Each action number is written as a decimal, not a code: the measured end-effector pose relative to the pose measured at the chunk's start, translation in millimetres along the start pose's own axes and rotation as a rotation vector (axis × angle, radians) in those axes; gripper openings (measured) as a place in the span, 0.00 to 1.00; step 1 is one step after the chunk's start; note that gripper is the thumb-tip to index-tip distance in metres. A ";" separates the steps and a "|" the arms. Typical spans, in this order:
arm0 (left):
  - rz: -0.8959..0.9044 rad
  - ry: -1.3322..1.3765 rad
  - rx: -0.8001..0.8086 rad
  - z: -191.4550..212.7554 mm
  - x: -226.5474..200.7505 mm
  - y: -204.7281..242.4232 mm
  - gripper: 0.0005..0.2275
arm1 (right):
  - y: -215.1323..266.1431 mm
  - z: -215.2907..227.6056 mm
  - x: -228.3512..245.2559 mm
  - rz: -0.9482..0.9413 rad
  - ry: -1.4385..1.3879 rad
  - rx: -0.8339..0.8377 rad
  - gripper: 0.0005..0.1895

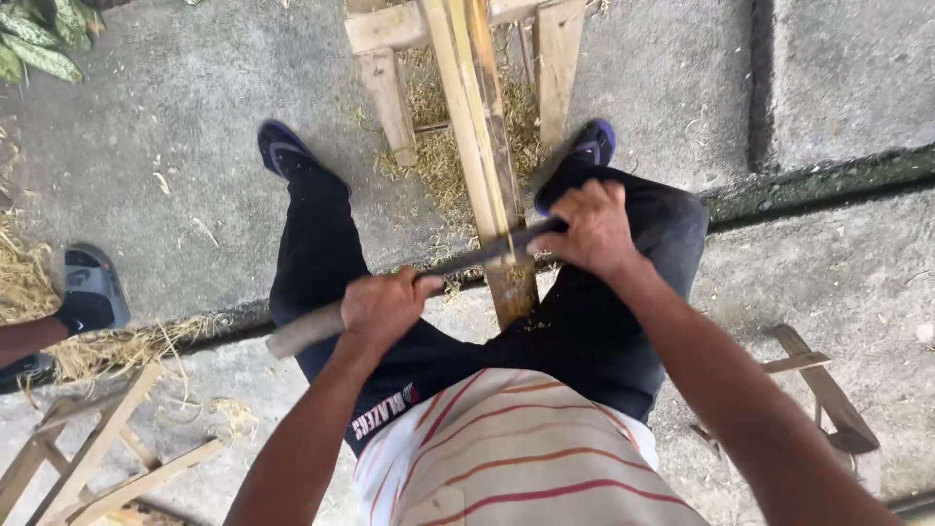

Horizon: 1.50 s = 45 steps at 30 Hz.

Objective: Scraping and shaping a piece of bamboo using a machete.

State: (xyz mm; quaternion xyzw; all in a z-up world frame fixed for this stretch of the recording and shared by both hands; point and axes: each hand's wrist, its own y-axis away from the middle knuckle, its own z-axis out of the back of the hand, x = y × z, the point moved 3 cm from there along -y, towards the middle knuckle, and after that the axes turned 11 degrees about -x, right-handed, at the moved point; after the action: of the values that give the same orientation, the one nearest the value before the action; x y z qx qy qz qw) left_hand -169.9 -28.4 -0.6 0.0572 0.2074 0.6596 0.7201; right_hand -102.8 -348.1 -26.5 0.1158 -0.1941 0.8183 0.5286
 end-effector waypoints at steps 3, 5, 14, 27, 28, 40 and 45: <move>0.012 0.000 -0.109 14.2 10.0 -45.2 0.25 | -69.5 -4.3 -17.6 0.050 0.050 -0.018 0.32; -0.026 -0.040 -0.206 25.2 16.5 -72.5 0.27 | -101.3 -7.4 -23.4 0.042 0.110 -0.039 0.33; 0.033 -0.022 0.163 6.3 -3.8 7.2 0.24 | 10.4 2.5 10.0 0.040 0.171 0.046 0.36; 0.128 0.188 -0.136 46.8 37.4 -187.2 0.29 | -214.4 0.1 -63.3 0.165 0.287 -0.024 0.32; 0.146 0.207 -0.146 49.7 41.1 -202.2 0.29 | -229.8 -2.6 -70.0 0.205 0.324 -0.051 0.33; 0.105 0.225 -0.247 74.4 67.3 -276.5 0.27 | -304.8 -11.1 -90.2 0.159 0.303 -0.050 0.22; 0.106 0.242 -0.202 59.6 61.9 -277.0 0.25 | -306.2 -0.9 -72.2 0.098 0.443 0.046 0.22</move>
State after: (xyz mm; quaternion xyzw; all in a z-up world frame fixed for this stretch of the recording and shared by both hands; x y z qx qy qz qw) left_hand 111.8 9.1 -58.9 -0.0846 0.2218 0.7161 0.6564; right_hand 205.8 -294.9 3.9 -0.0644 -0.0599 0.8527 0.5149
